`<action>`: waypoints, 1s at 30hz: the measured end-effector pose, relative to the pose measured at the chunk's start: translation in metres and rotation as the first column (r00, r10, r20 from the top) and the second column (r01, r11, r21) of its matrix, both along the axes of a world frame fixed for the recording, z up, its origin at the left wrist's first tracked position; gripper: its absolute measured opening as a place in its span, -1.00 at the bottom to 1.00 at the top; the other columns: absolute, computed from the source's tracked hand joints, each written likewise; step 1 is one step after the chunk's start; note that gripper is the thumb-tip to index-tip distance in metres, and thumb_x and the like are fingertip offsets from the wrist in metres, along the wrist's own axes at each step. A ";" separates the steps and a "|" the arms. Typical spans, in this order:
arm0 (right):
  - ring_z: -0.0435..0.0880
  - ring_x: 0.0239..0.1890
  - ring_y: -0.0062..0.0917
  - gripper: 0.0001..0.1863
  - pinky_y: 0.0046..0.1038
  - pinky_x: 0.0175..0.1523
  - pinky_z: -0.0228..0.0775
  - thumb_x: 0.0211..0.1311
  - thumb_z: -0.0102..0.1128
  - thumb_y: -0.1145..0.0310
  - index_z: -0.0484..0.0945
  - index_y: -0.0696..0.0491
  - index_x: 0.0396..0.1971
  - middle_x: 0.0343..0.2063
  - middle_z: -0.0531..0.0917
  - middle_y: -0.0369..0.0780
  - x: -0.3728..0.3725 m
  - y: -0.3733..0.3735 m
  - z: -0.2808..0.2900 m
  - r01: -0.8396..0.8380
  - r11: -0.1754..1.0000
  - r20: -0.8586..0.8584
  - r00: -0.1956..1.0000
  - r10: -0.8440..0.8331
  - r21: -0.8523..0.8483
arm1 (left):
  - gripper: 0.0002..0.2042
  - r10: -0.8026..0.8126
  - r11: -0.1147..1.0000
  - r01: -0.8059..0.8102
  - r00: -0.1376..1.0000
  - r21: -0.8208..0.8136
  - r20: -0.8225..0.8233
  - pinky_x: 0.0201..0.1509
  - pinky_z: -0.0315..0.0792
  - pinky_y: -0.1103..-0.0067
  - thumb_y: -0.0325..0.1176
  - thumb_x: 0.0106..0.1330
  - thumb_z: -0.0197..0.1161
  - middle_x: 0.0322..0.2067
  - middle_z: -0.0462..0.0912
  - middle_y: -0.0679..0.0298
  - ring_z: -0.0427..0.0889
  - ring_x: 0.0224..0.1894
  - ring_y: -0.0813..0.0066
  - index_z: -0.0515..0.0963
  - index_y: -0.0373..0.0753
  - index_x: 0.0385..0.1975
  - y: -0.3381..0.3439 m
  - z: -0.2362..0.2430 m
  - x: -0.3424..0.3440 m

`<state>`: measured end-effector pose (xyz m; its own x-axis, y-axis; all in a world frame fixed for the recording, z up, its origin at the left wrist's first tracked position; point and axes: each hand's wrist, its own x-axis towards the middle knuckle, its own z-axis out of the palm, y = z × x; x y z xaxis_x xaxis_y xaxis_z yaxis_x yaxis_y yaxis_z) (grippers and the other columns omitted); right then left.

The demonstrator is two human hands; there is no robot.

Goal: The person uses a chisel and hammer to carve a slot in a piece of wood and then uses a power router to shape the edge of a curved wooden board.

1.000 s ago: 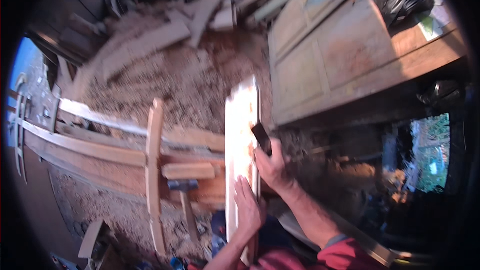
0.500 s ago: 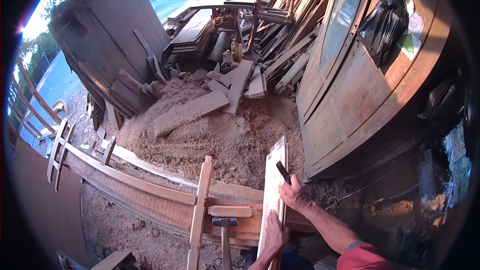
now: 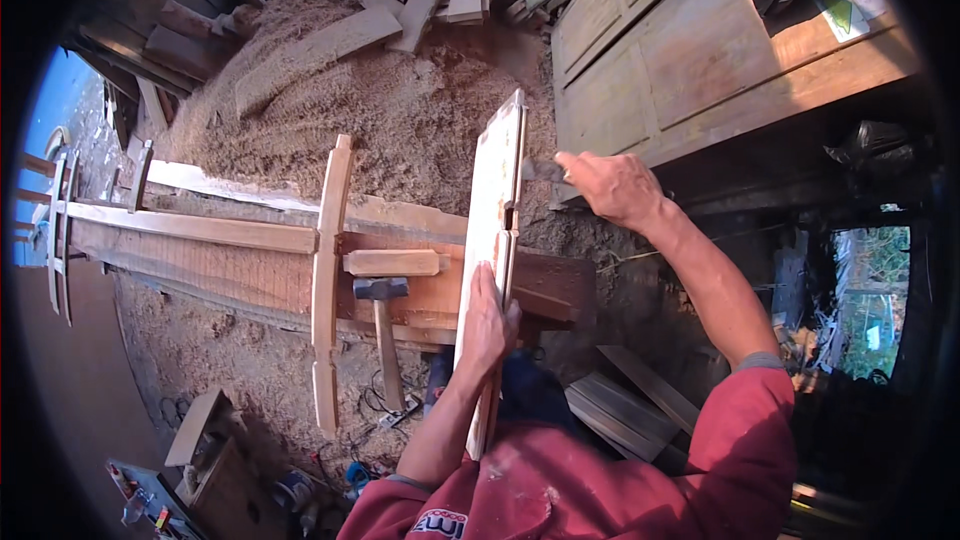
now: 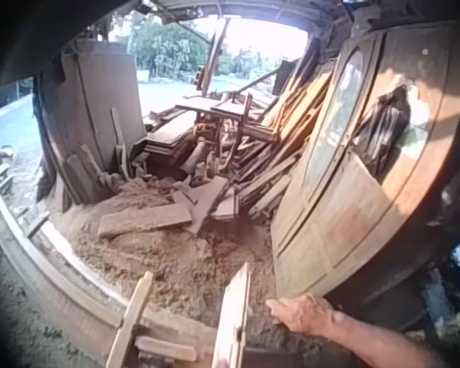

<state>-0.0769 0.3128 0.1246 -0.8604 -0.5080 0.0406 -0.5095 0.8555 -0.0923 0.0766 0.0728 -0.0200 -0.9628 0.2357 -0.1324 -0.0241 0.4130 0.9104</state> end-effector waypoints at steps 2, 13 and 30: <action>0.70 -0.44 -0.13 -0.81 -0.14 -0.38 0.56 0.30 0.13 0.32 0.53 0.00 -0.13 -0.50 0.61 -0.15 -0.001 -0.008 -0.007 -0.108 0.991 0.045 0.993 0.105 0.078 | -0.20 0.004 1.000 -0.004 1.000 -0.019 -0.007 0.44 0.28 0.19 -0.50 0.23 0.30 0.32 0.24 -0.36 0.31 0.35 -0.32 0.02 -0.52 0.43 -0.002 -0.003 0.003; 0.71 -0.53 -0.29 -0.95 -0.27 -0.44 0.55 0.11 0.15 0.44 0.47 0.03 -0.44 -0.57 0.58 -0.22 -0.007 -0.057 -0.013 -0.358 0.896 0.031 0.931 0.363 0.263 | -0.23 -0.014 1.000 0.013 0.997 0.016 0.082 0.52 0.17 0.19 -0.52 0.22 0.25 0.31 0.20 -0.44 0.22 0.39 -0.36 0.02 -0.65 0.39 -0.011 0.012 0.000; 0.67 -0.29 0.05 -0.85 -0.07 -0.19 0.51 0.39 0.13 0.42 0.56 0.05 -0.10 -0.31 0.68 -0.02 0.145 0.049 -0.200 0.331 0.874 0.128 0.944 -0.305 -0.356 | -0.23 -0.010 1.000 0.011 0.999 0.012 -0.052 0.47 0.25 0.17 -0.42 0.30 0.27 0.31 0.19 -0.45 0.25 0.38 -0.38 0.01 -0.60 0.41 -0.008 0.000 0.001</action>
<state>0.0680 0.3623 -0.0752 -0.9802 -0.1658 0.1086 -0.1973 0.8683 -0.4551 0.0773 0.0643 -0.0200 -0.9657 0.2473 -0.0796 0.0275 0.4019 0.9153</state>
